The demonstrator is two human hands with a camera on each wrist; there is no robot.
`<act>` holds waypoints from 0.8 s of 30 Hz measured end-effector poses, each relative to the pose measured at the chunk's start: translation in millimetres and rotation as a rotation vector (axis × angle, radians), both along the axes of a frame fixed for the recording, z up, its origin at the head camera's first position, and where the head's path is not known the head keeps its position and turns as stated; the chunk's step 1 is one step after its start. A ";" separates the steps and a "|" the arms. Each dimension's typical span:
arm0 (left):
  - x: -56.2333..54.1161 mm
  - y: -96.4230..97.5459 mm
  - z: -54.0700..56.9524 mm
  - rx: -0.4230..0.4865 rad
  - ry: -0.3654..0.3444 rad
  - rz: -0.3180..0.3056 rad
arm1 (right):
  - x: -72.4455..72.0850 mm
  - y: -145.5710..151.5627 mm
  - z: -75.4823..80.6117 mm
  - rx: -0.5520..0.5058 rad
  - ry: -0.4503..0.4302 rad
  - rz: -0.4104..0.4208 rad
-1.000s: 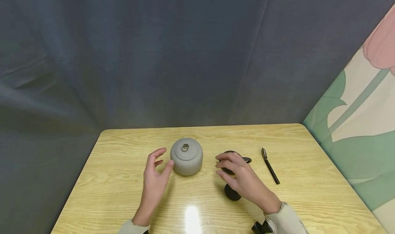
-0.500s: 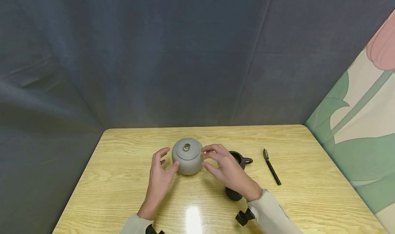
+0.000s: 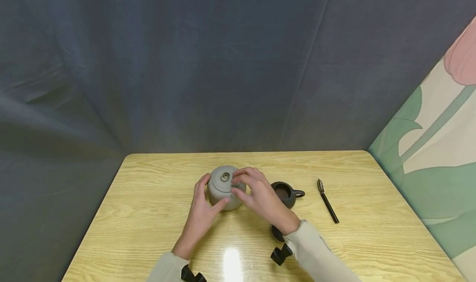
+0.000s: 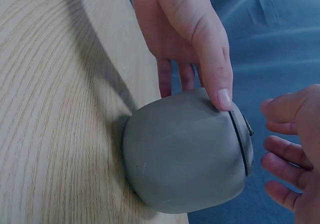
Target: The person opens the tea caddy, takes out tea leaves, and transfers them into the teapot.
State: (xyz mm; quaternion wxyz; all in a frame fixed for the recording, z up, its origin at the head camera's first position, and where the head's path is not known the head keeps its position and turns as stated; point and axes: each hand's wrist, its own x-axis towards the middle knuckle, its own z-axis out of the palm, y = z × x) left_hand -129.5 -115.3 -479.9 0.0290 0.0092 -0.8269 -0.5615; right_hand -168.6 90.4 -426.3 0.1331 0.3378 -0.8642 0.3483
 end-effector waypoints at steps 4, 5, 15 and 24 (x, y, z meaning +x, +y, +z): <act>-3.4 1.6 0.3 -0.003 0.005 -0.005 | -3.6 -4.8 -1.3 0.014 0.001 0.009; -4.0 1.6 0.6 -0.005 0.001 -0.006 | -4.3 -5.8 -1.8 0.019 0.000 0.008; -9.1 -2.6 0.9 -0.056 0.000 -0.019 | -11.4 -14.1 -3.7 0.042 -0.004 0.000; -16.2 -6.7 0.7 -0.094 -0.003 -0.042 | -19.9 -21.1 -5.2 0.077 -0.035 -0.067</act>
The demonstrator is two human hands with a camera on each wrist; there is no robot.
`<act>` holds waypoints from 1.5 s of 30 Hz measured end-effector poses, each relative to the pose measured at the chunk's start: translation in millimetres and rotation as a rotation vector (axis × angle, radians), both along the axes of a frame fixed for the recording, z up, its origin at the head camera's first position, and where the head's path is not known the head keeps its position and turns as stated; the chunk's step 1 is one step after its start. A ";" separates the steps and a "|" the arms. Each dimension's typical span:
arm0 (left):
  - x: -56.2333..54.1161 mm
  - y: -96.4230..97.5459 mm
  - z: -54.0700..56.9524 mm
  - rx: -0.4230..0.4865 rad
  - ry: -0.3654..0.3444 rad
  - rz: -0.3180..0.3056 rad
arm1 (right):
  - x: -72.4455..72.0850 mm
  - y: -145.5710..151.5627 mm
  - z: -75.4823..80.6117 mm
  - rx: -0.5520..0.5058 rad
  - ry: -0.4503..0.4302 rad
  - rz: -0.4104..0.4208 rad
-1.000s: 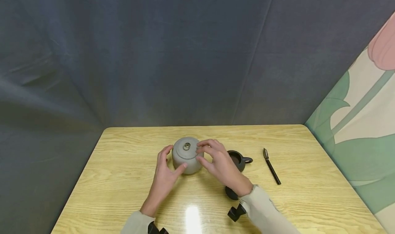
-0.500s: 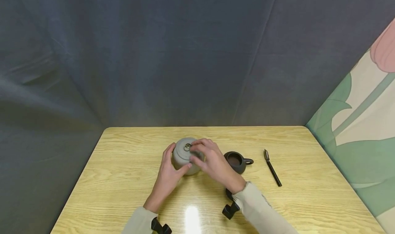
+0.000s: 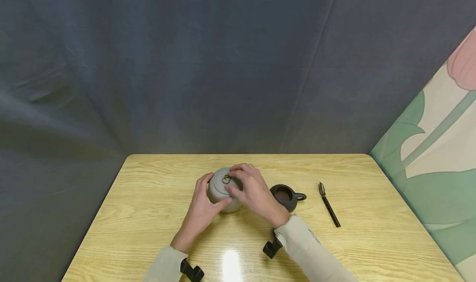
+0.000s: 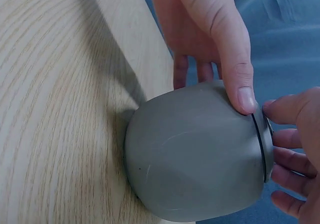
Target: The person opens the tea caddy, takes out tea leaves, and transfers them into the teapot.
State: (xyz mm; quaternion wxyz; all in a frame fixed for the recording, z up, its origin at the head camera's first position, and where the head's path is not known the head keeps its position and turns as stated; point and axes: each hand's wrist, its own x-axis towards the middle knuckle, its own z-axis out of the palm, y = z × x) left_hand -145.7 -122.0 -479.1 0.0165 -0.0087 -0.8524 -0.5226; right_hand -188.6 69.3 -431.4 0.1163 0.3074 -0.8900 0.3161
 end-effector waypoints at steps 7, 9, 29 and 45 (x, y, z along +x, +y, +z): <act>-1.6 -2.4 1.5 -0.017 0.010 0.003 | -4.4 -6.5 -0.1 0.030 0.064 0.007; -1.6 -3.0 2.1 -0.018 0.012 0.005 | -5.4 -7.9 0.2 0.030 0.083 0.008; -1.2 -5.0 2.8 -0.108 0.045 0.012 | -9.2 -15.9 6.0 0.246 0.392 -0.005; -0.8 -5.3 3.0 -0.140 0.051 0.027 | -3.9 -16.0 9.9 0.333 0.430 -0.100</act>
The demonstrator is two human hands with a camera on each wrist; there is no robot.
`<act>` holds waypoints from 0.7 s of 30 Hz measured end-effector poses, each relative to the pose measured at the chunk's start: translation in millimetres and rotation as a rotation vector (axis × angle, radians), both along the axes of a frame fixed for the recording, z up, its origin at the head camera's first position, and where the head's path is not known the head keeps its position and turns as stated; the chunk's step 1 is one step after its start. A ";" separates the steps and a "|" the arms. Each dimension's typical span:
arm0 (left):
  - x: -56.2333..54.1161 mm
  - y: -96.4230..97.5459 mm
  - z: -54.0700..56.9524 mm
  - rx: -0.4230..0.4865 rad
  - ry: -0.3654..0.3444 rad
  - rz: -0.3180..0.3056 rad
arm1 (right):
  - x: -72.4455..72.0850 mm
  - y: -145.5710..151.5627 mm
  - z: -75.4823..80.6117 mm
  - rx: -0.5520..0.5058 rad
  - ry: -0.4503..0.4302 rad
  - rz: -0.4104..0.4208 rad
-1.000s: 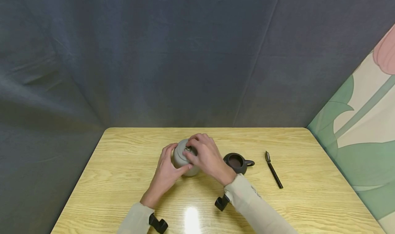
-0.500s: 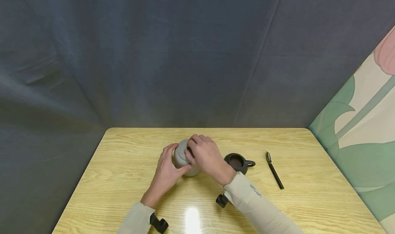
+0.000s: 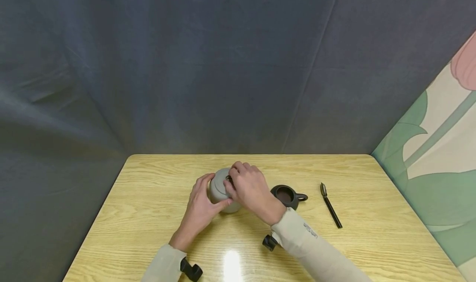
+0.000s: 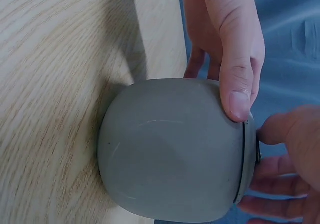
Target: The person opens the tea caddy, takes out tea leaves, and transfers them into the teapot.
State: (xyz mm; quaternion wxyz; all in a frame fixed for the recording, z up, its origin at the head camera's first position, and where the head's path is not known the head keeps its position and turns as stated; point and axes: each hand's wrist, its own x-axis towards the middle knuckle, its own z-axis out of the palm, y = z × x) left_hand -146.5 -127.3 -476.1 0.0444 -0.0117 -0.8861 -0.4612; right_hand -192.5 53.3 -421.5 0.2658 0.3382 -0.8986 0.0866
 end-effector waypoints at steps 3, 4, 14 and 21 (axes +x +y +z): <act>-0.1 -0.3 -0.7 0.002 0.008 0.005 | 2.0 0.5 0.5 0.001 -0.011 -0.037; -0.2 -0.5 -0.9 0.002 0.011 0.007 | 2.6 0.5 0.7 0.000 -0.019 -0.045; -0.8 0.6 -1.3 -0.013 0.006 0.005 | 6.9 0.9 8.5 -0.166 -0.293 -0.068; -0.3 0.4 0.1 0.014 0.001 -0.003 | 3.7 -2.0 12.8 -0.226 -0.466 -0.126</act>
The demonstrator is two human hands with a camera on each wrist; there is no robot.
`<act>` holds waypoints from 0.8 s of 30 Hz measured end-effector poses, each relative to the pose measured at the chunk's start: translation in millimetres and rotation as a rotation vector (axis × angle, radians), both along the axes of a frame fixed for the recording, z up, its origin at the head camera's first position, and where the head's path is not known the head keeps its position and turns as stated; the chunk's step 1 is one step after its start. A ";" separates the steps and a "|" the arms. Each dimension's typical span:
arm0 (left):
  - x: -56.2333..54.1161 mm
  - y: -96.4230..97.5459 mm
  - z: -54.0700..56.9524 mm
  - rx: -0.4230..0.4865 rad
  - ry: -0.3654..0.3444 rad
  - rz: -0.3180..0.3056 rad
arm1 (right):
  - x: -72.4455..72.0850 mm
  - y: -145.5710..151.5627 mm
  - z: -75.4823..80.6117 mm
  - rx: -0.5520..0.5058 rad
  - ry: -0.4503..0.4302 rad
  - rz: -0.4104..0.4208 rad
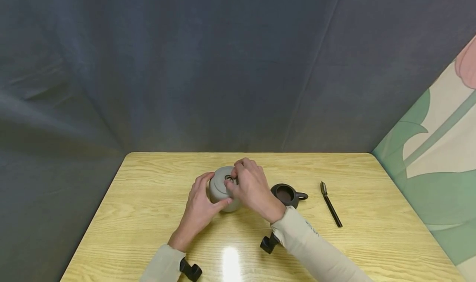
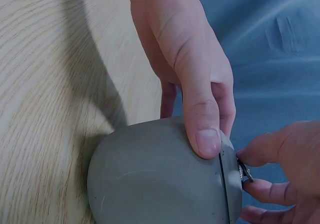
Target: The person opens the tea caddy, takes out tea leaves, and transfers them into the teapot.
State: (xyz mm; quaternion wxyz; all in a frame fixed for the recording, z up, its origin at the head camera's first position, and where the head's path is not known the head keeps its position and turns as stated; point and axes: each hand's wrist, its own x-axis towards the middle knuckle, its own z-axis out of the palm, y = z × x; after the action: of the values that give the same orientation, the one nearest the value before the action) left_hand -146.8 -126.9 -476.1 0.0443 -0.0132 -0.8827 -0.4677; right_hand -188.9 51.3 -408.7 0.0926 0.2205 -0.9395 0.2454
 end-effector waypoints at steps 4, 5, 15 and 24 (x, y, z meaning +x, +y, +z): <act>0.4 0.6 0.1 0.004 0.003 0.000 | -0.5 -0.9 2.6 0.008 -0.061 -0.018; 0.4 0.8 0.0 0.002 0.005 0.000 | -1.2 -0.9 3.1 0.001 -0.088 -0.022; 0.8 1.2 0.0 -0.021 0.020 -0.002 | -12.8 5.0 6.2 -0.126 -0.320 -0.008; 1.8 2.3 0.0 -0.026 0.025 0.005 | -18.0 5.7 6.5 -0.233 -0.401 0.002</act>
State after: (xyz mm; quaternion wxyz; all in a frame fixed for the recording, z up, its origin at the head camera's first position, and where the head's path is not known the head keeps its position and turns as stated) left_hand -145.0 -124.6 -476.1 0.0564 -0.0176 -0.8882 -0.4557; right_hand -206.9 57.0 -402.3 -0.0715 0.1562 -0.9041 0.3912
